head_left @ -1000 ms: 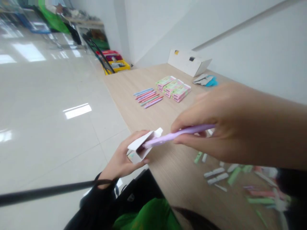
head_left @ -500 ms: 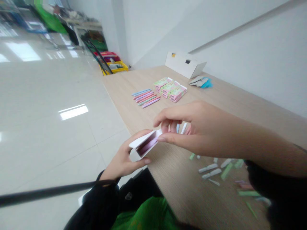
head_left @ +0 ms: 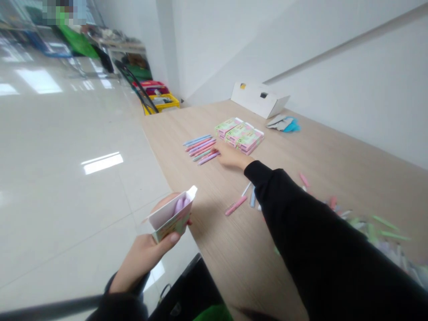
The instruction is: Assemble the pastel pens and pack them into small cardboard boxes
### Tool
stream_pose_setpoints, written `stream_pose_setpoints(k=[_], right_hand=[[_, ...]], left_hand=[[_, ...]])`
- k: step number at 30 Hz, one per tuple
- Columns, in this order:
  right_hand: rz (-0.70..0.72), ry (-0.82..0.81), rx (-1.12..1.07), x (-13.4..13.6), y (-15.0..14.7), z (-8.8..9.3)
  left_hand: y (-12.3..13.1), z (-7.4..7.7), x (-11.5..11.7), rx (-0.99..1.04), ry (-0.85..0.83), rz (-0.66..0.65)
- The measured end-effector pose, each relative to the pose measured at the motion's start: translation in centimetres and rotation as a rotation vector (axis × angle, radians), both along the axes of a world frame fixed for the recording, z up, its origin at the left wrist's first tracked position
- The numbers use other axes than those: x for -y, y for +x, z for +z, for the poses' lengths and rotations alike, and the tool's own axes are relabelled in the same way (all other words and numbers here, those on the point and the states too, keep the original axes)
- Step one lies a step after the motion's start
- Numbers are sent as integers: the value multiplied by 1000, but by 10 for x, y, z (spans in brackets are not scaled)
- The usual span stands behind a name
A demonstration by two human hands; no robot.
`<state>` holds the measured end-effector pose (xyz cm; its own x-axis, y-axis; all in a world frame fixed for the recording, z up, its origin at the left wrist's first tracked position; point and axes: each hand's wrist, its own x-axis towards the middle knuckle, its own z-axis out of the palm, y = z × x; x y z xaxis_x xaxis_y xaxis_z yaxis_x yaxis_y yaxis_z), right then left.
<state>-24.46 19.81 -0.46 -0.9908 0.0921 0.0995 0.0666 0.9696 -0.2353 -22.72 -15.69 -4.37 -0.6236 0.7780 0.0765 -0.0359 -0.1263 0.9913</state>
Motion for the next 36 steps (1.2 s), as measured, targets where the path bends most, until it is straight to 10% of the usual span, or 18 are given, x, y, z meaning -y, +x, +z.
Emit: stream_pose_setpoints(k=[8,28,36], right_hand=[[11,86,120,9,15,-1],[-187,-83,216,17,54,3],[-88,-107,49,35,103,89]], left_hand=[[-9,-10,-1,3,-39,27],[23,32,-22,-139,-83,-32],[26,39,-31,-280,-78,-24]])
